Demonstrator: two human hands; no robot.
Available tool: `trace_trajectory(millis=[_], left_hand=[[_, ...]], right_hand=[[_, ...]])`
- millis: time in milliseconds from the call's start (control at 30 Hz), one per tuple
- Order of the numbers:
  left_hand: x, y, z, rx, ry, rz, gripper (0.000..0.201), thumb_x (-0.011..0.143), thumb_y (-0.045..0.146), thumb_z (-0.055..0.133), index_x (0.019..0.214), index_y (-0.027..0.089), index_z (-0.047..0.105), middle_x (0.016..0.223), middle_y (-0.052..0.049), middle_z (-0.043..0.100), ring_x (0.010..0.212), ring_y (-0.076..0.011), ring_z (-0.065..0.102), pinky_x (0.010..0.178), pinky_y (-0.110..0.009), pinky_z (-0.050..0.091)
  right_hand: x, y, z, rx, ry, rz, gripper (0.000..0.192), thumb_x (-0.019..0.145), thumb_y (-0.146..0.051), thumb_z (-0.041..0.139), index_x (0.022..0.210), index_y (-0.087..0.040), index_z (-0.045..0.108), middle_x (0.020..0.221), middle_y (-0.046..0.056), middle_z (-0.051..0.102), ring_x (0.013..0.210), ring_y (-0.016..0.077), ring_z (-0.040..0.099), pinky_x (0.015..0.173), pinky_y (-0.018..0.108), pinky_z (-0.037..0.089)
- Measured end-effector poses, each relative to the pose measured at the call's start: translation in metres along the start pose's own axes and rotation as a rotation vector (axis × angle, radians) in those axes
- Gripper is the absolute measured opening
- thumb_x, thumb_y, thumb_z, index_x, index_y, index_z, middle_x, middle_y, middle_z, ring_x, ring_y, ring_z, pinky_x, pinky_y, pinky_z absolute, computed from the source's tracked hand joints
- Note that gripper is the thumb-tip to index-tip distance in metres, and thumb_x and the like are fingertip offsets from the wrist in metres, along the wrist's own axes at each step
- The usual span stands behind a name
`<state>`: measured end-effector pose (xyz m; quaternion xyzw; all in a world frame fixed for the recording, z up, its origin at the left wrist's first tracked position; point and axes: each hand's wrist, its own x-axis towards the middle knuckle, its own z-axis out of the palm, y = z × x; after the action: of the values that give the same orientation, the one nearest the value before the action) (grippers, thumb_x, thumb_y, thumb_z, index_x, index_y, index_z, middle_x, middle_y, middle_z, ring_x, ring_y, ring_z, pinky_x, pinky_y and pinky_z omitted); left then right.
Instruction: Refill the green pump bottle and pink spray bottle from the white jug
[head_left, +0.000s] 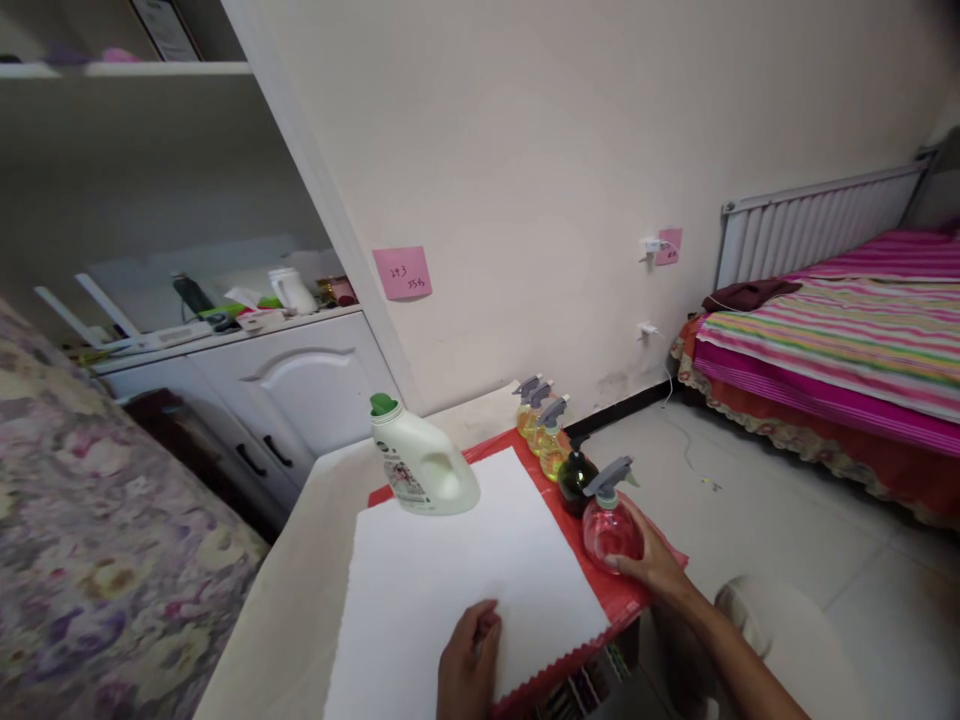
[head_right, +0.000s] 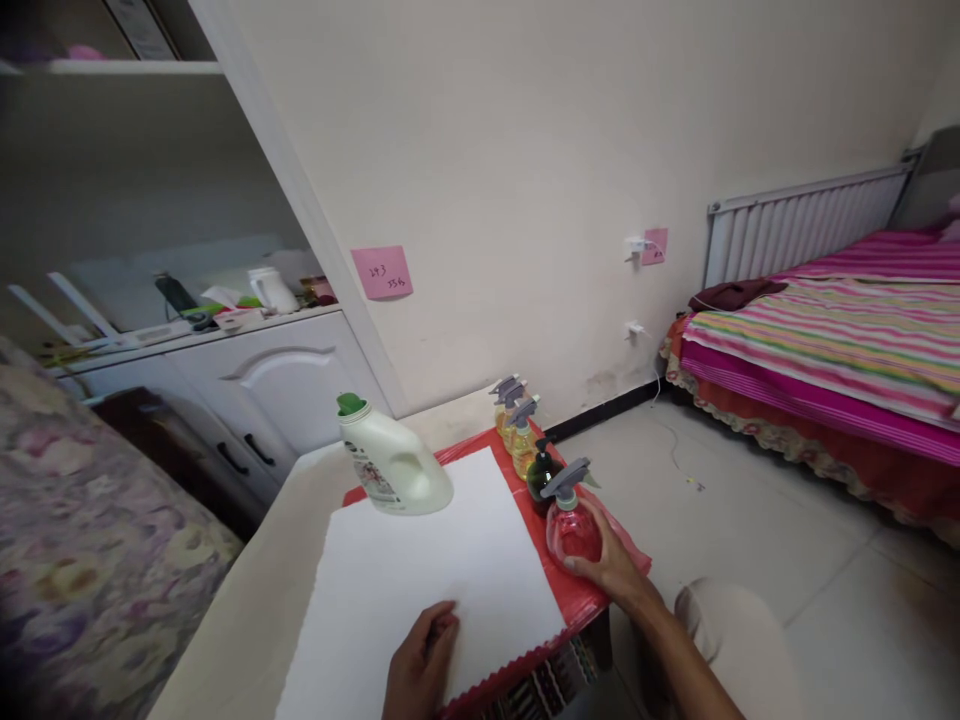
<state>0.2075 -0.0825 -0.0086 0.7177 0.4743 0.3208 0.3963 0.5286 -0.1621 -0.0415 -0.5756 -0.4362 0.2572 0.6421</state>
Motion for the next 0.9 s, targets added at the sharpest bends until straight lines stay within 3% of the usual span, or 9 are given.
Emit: trace_trajectory(millis=[500, 767, 900], left_hand=[[0.004, 0.001, -0.003, -0.038, 0.009, 0.050, 0.040, 0.078, 0.053, 0.059, 0.099, 0.020, 0.070, 0.094, -0.006, 0.075, 0.090, -0.0235, 0.070, 0.085, -0.033, 0.055], [0.006, -0.002, -0.002, -0.058, 0.018, 0.082, 0.041, 0.076, 0.054, 0.059, 0.095, 0.020, 0.070, 0.090, -0.006, 0.075, 0.087, -0.0241, 0.070, 0.082, -0.034, 0.056], [0.005, -0.004, 0.000, -0.063, 0.018, 0.102, 0.038, 0.077, 0.050, 0.059, 0.097, 0.020, 0.070, 0.091, -0.007, 0.074, 0.087, -0.0240, 0.069, 0.083, -0.035, 0.056]], right_hand=[[0.003, -0.005, 0.004, 0.067, -0.021, -0.073, 0.101, 0.055, -0.042, 0.084, 0.142, -0.026, 0.036, 0.150, 0.013, 0.041, 0.139, 0.0331, 0.036, 0.115, 0.053, 0.026], [0.002, -0.011, 0.009, 0.092, 0.095, -0.051, 0.104, 0.048, -0.045, 0.087, 0.139, -0.023, 0.041, 0.146, 0.015, 0.046, 0.136, 0.0345, 0.040, 0.114, 0.052, 0.030], [-0.010, -0.012, 0.005, 0.103, 0.204, -0.017, 0.100, 0.054, -0.045, 0.085, 0.139, -0.023, 0.038, 0.147, 0.016, 0.044, 0.134, 0.0326, 0.043, 0.112, 0.050, 0.035]])
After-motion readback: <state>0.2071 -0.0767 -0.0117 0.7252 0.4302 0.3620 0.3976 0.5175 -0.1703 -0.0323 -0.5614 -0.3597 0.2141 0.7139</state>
